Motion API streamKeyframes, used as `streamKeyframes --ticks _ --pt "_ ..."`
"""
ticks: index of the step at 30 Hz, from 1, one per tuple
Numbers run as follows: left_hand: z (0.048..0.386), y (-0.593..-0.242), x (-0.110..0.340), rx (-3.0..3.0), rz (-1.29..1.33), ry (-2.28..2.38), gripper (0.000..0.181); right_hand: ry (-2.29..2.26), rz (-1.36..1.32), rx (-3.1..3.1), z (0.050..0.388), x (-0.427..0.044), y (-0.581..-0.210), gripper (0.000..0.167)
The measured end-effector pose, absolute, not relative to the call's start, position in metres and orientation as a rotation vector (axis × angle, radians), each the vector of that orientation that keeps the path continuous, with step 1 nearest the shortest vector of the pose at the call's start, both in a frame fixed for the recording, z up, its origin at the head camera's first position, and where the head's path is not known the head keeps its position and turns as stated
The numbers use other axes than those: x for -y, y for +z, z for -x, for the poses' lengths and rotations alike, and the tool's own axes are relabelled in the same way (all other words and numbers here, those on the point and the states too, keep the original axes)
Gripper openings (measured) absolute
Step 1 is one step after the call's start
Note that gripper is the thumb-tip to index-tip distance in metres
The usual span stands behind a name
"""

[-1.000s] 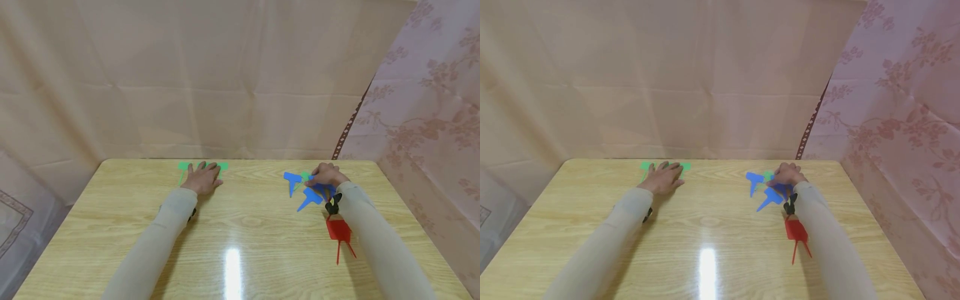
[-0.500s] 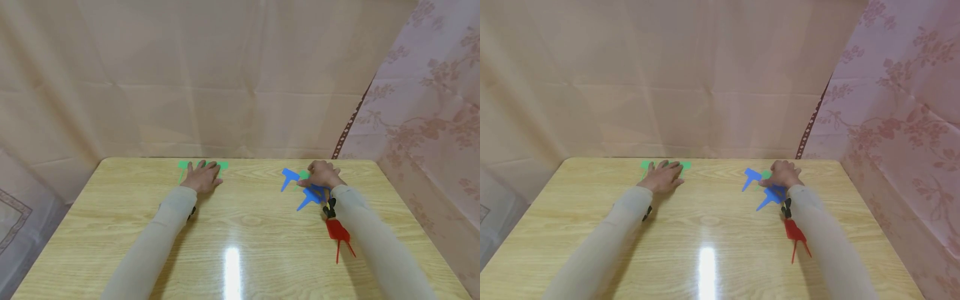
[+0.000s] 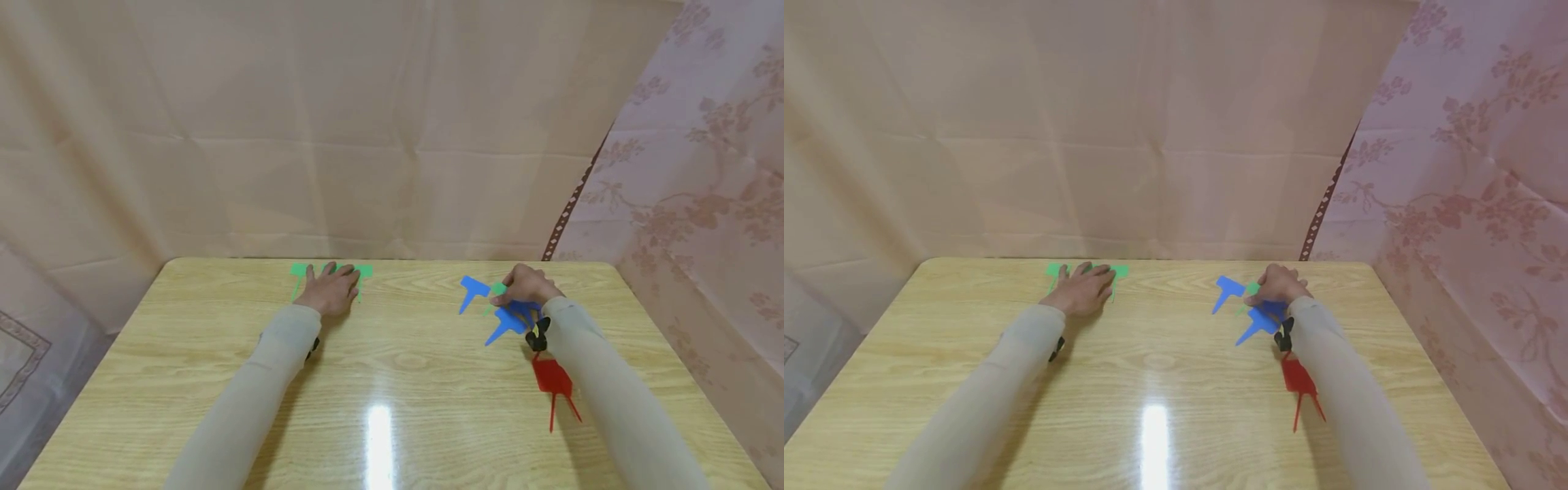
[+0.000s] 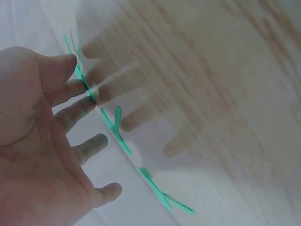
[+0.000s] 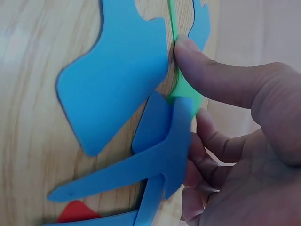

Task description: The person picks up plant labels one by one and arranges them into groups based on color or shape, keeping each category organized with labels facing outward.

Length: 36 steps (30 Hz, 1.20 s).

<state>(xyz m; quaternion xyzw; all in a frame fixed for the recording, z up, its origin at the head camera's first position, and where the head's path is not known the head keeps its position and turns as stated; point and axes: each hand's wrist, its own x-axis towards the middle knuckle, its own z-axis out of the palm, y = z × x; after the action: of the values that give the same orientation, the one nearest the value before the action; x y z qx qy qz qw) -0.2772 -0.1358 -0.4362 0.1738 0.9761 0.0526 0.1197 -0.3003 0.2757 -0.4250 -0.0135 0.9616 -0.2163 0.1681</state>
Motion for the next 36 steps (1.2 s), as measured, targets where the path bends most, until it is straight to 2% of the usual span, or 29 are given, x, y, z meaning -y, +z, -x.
streamKeyframes --ticks 4,7,9,14,26,36 --pt "0.277 -0.437 0.136 -2.857 -0.505 0.160 0.052 -0.749 0.090 -2.676 0.300 -0.277 -0.427 0.023" --pt "0.278 -0.437 0.136 -2.844 -0.496 0.178 0.055 -0.875 0.110 -2.640 0.299 -0.279 -0.429 0.019" --pt "0.278 -0.438 0.136 -2.834 -0.489 0.191 0.058 -0.905 0.093 -2.674 0.297 -0.281 -0.429 0.020" --pt "0.279 -0.438 0.137 -2.841 -0.494 0.207 0.058 -0.963 0.061 -2.780 0.291 -0.287 -0.428 0.036" --pt "0.277 -0.438 0.137 -2.853 -0.482 0.230 0.059 -1.419 0.216 -2.755 0.294 -0.283 -0.422 0.028" --pt "0.276 -0.439 0.137 -2.871 -0.486 0.267 0.059 -1.520 0.300 -2.628 0.295 -0.243 -0.409 0.030"
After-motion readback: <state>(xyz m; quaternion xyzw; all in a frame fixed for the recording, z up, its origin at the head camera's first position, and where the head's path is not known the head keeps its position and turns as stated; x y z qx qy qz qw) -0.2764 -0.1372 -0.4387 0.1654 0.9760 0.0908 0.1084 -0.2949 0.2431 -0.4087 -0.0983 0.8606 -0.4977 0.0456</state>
